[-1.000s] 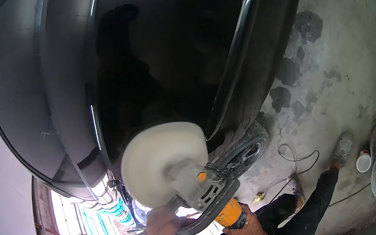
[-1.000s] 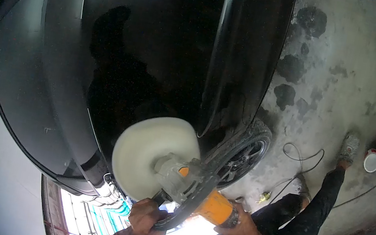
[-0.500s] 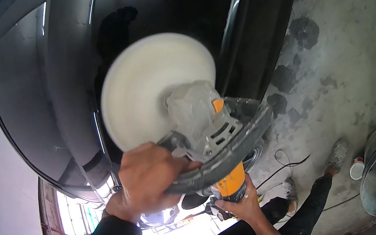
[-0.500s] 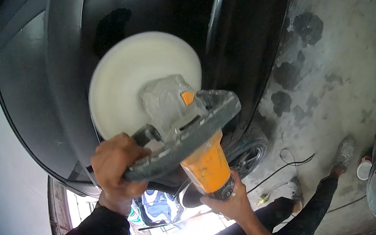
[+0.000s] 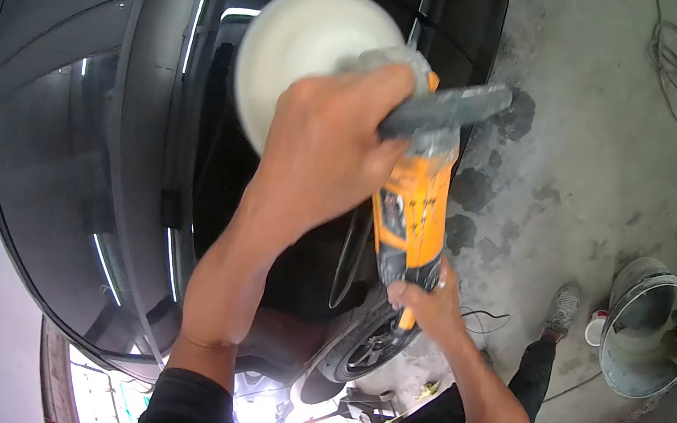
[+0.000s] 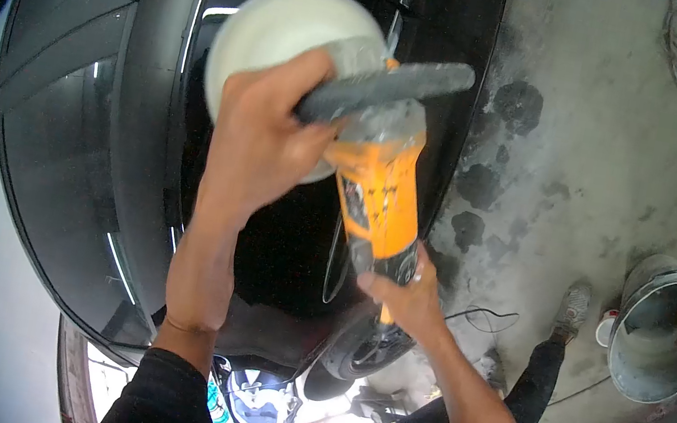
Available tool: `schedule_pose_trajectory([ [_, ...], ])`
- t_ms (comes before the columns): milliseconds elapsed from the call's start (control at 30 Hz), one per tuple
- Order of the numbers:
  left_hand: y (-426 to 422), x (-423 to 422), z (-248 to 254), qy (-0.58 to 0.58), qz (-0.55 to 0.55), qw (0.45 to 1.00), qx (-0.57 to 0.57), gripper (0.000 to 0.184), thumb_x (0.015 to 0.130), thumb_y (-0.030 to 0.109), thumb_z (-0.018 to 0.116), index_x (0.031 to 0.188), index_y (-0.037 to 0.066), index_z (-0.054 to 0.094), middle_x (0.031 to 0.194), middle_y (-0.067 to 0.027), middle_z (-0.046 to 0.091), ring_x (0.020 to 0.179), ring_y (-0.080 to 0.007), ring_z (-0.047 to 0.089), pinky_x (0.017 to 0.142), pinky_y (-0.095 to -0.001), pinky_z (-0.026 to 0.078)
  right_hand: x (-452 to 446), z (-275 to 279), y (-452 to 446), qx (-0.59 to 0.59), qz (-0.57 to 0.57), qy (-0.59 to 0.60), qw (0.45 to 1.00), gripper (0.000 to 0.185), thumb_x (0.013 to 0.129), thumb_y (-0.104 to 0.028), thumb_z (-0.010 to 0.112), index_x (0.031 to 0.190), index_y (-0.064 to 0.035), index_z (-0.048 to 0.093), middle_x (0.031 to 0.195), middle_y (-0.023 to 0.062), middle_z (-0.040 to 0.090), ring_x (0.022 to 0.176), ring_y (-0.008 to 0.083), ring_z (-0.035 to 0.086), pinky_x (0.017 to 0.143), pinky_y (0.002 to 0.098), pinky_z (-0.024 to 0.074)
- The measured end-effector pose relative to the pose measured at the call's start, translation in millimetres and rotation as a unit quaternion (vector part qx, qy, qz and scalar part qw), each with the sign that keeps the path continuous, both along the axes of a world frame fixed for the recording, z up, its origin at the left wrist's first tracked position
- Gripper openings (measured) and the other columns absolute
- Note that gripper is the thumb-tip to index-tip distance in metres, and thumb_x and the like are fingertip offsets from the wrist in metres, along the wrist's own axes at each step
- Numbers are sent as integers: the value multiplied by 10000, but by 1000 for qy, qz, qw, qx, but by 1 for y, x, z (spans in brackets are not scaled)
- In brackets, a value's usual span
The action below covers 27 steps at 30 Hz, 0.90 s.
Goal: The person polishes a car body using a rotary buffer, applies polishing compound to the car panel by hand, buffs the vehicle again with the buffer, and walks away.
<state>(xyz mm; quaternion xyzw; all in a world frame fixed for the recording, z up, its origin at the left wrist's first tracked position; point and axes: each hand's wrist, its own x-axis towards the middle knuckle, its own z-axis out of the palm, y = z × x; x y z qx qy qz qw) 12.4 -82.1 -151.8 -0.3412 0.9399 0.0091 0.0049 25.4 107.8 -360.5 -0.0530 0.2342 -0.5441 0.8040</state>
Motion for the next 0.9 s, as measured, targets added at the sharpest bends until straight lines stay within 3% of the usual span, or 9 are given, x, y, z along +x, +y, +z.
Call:
schedule_pose_trajectory([
  [67, -24, -12, -8, 11, -24, 999, -26, 201, 761, 118, 767, 815, 12, 604, 647, -140, 591, 554, -274, 595, 540, -349, 444, -16, 5, -23, -1, -17, -4, 1000, 381, 790, -66, 720, 1131, -19, 556, 762, 36, 621, 590, 109, 579, 551, 276, 492],
  [167, -50, -27, -21, -10, -29, 998, -55, 185, 790, 147, 772, 855, 29, 646, 689, -163, 633, 596, -302, 642, 569, -384, 477, -24, 10, -40, 47, -39, -52, 997, 364, 818, -125, 734, 1105, -20, 537, 789, 64, 619, 620, 141, 608, 557, 295, 512],
  [200, -52, -32, -23, 9, -38, 998, -55, 123, 728, 102, 718, 810, 49, 642, 686, -183, 649, 697, -412, 650, 628, -478, 530, -23, 7, -39, 51, -37, -51, 997, 377, 823, -139, 746, 1103, -15, 527, 807, 75, 621, 641, 151, 619, 561, 303, 522],
  [300, -34, -29, -7, -49, 32, 998, 32, 205, 862, 163, 686, 929, -17, 613, 791, -283, 637, 800, -436, 666, 686, -488, 495, -17, 13, -23, 69, -12, -47, 996, 382, 825, -137, 747, 1110, -11, 525, 813, 75, 622, 650, 156, 623, 567, 311, 531],
  [333, -23, -25, -3, -59, 48, 996, 48, 237, 857, 188, 713, 919, -18, 614, 799, -285, 642, 810, -417, 681, 718, -495, 503, -11, 13, -13, 58, -13, -54, 997, 389, 828, -129, 748, 1122, -9, 522, 825, 82, 631, 652, 161, 626, 574, 317, 536],
  [433, 16, 10, -7, 16, 9, 1000, -12, 115, 725, 86, 707, 796, 50, 623, 684, -175, 659, 685, -394, 664, 614, -485, 534, 15, 24, 31, 69, -2, -60, 996, 395, 825, -104, 749, 1128, -2, 516, 841, 93, 642, 651, 166, 627, 582, 324, 542],
  [533, 64, 42, 14, -29, 5, 1000, -5, 203, 768, 162, 759, 868, 53, 619, 702, -153, 630, 682, -370, 651, 597, -425, 491, 47, 38, 86, 112, 34, -53, 992, 473, 805, -59, 763, 1178, 22, 484, 839, 110, 646, 672, 184, 641, 605, 342, 556],
  [733, 187, 116, 47, -56, 79, 993, 66, 327, 698, 162, 770, 927, 63, 559, 753, -151, 620, 728, -367, 657, 627, -451, 497, 113, 56, 209, 108, 57, -27, 992, 487, 780, 5, 749, 1205, 12, 513, 907, 90, 665, 719, 171, 662, 651, 311, 564],
  [900, 291, 187, 60, -58, 119, 984, 118, 340, 685, 155, 768, 933, 76, 550, 763, -130, 613, 710, -361, 646, 621, -458, 497, 169, 48, 317, 57, 120, 8, 991, 670, 748, -25, 778, 1343, 10, 473, 1133, 88, 637, 1010, 177, 636, 885, 338, 536],
])
